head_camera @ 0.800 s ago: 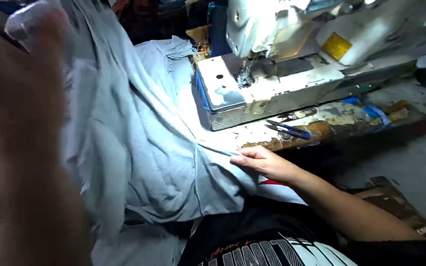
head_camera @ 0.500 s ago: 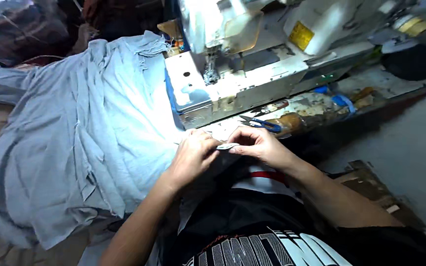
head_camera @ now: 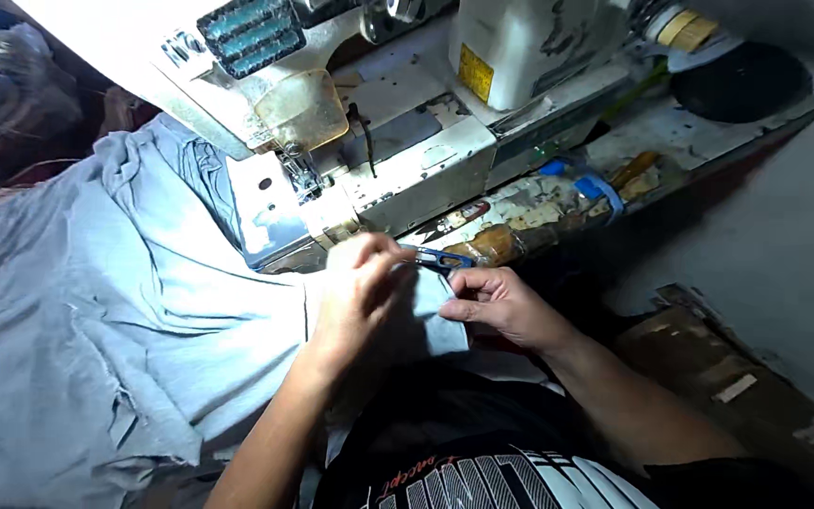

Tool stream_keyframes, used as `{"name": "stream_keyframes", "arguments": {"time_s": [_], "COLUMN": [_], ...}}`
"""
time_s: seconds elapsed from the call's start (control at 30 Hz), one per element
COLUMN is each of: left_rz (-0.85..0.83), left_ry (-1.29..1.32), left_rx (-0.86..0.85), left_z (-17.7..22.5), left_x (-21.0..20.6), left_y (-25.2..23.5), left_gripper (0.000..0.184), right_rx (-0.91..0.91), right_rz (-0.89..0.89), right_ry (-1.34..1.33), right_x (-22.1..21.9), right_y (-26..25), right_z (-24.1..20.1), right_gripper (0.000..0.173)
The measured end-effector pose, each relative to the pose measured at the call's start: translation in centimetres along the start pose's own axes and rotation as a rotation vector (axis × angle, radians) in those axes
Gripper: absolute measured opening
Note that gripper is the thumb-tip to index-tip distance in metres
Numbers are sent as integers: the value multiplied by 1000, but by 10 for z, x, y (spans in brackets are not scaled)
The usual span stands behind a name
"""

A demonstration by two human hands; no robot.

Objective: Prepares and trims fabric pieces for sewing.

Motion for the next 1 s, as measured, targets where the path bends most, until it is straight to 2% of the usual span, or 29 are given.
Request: {"name": "stream_keyframes", "arguments": {"time_s": [0.07,0.1,0.17,0.23,0.4,0.5,0.57,0.6,0.67,0.77,0.9,1.0], "left_rz": [162,209,187,173,202,166,105,84,76,87,52,22], "left_ry": [95,204,413,420,260,427,562,610,660,690,779,820], "left_rx": [157,237,359,394,344,434,516,544,575,567,546,590], "left_z": [-5,-2,8,10,-3,-6,-7,-7,-8,-8,-10,-11], "left_x": [4,2,-10,-19,-15,-7,-1,0,1,-3,-8,-6], "left_y": [14,25,49,61,60,68,77,80,82,74,70,74], "left_gripper": [21,14,10,14,13,10,9,9,8,5,7,8], "right_rx": [-90,-134,-187,-163,16,208,270,277,287,319,418,421], "right_rz": [40,55,75,79,77,171,221,211,139,51,149,291], "right_ry": [-144,-229,-357,-385,-160,47,216,306,433,456,430,367], "right_x": [-6,-10,-20,-29,-41,-32,-27,-30,-43,-58,-55,-39], "right_y": [-6,-9,-13,-17,-28,-27,-23,-19,-8,-4,-5,-4], "right_z": [8,11,18,23,27,23,20,21,25,27,20,19], "right_gripper": [13,15,20,18,14,16,14,13,22,33,8,6]}}
Point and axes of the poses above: each hand's wrist, its own y-axis away from the middle knuckle, its own x-axis out of the back of the hand, z = x × y, the point moved 4 cm from there along -y, towards the middle knuckle, and after that the axes turned 12 degrees about -y, right-handed, at the moved point
